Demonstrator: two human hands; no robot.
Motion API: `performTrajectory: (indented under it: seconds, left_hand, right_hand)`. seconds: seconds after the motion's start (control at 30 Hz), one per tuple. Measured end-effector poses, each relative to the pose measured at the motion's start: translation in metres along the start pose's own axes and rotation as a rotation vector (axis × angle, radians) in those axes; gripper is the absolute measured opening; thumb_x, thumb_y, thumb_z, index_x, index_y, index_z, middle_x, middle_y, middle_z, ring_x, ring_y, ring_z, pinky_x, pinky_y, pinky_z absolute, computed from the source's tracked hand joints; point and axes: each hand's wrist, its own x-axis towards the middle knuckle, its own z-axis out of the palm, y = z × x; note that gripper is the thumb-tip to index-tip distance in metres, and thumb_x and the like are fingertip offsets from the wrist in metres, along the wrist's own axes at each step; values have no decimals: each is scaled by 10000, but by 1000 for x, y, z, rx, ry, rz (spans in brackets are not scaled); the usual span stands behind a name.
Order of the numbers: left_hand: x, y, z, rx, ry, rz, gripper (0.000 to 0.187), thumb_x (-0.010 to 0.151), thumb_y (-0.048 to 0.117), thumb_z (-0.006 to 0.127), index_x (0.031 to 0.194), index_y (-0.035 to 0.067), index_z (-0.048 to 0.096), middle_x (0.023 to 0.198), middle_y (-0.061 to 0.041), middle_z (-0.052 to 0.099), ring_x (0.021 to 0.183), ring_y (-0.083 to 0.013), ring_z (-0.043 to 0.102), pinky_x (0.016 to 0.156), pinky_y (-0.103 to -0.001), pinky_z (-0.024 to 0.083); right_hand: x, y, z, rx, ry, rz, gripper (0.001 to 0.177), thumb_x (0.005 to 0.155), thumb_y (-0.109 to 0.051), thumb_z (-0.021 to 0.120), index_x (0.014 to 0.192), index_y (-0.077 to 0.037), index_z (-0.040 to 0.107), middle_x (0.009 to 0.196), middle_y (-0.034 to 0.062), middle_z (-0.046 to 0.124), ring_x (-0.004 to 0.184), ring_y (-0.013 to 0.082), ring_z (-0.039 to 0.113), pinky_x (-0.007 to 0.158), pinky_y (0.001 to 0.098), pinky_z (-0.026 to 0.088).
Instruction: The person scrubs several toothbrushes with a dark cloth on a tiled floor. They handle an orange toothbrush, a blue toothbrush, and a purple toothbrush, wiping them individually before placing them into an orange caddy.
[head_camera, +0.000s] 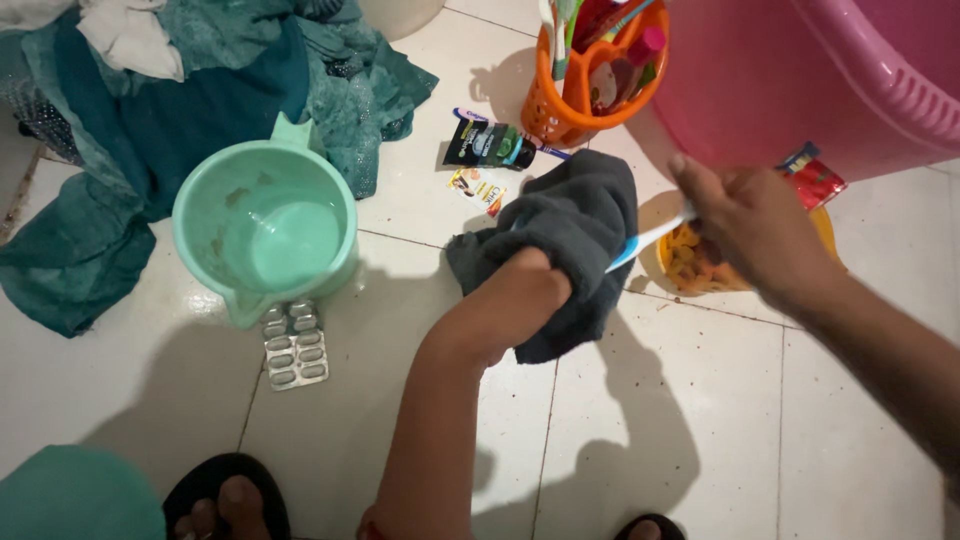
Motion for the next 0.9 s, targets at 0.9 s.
performTrajectory:
  seconds: [0.9]
  left_hand:
    - [3,-5,37,68,86,78,270,952,150,496,1160,22,612,1047,-23,613,930,-111,550,834,-269,483]
  right_hand:
    - [-60,-35,15,-202,-21,-298,509,1063,-387,411,815,2,625,531,153,480,491,250,476,567,398,432]
